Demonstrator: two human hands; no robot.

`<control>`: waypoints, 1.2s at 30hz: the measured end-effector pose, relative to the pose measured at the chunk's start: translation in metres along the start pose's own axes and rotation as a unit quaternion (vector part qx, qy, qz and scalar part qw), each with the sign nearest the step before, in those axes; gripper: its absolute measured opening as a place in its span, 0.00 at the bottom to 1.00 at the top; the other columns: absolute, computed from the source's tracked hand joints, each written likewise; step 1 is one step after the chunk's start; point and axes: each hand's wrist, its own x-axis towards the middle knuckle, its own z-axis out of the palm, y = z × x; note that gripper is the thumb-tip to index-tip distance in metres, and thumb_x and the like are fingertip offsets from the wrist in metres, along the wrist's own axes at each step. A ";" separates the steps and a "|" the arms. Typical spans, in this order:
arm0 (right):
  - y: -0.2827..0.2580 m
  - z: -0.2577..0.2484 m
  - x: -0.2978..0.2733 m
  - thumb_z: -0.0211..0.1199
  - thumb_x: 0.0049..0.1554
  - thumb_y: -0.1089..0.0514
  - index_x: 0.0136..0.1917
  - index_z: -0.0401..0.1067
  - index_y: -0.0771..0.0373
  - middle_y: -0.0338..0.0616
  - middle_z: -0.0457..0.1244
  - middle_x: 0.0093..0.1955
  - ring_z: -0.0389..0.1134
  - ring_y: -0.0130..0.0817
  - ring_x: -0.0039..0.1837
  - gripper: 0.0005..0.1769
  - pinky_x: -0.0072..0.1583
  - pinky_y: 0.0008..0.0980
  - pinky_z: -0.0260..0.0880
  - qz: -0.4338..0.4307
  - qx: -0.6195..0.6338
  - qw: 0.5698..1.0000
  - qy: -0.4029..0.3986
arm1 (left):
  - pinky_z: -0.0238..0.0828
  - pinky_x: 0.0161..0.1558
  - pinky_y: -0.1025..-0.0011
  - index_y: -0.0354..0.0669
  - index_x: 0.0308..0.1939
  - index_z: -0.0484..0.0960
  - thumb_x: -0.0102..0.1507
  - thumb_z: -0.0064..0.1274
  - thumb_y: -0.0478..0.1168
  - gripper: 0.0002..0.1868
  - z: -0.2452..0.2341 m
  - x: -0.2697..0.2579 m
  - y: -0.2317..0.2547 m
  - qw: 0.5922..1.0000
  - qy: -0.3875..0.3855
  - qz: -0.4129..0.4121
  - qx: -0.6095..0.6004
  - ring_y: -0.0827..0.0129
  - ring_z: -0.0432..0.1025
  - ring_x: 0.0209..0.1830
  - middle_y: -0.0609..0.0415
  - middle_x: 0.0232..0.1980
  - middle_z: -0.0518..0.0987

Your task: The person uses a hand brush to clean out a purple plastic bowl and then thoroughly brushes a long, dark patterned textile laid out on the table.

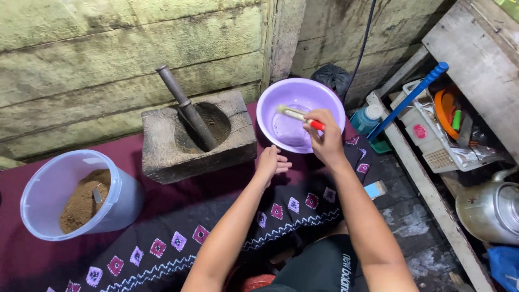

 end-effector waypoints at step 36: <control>0.195 -0.147 -0.289 0.63 0.59 0.59 0.56 0.72 0.50 0.46 0.70 0.48 0.72 0.54 0.54 0.11 0.56 0.51 0.72 0.438 -0.364 0.807 0.158 | 0.72 0.51 0.65 0.57 0.46 0.87 0.62 0.65 0.41 0.09 -0.083 -0.133 0.022 0.858 0.120 0.400 0.299 0.60 0.78 0.47 0.59 0.41 0.82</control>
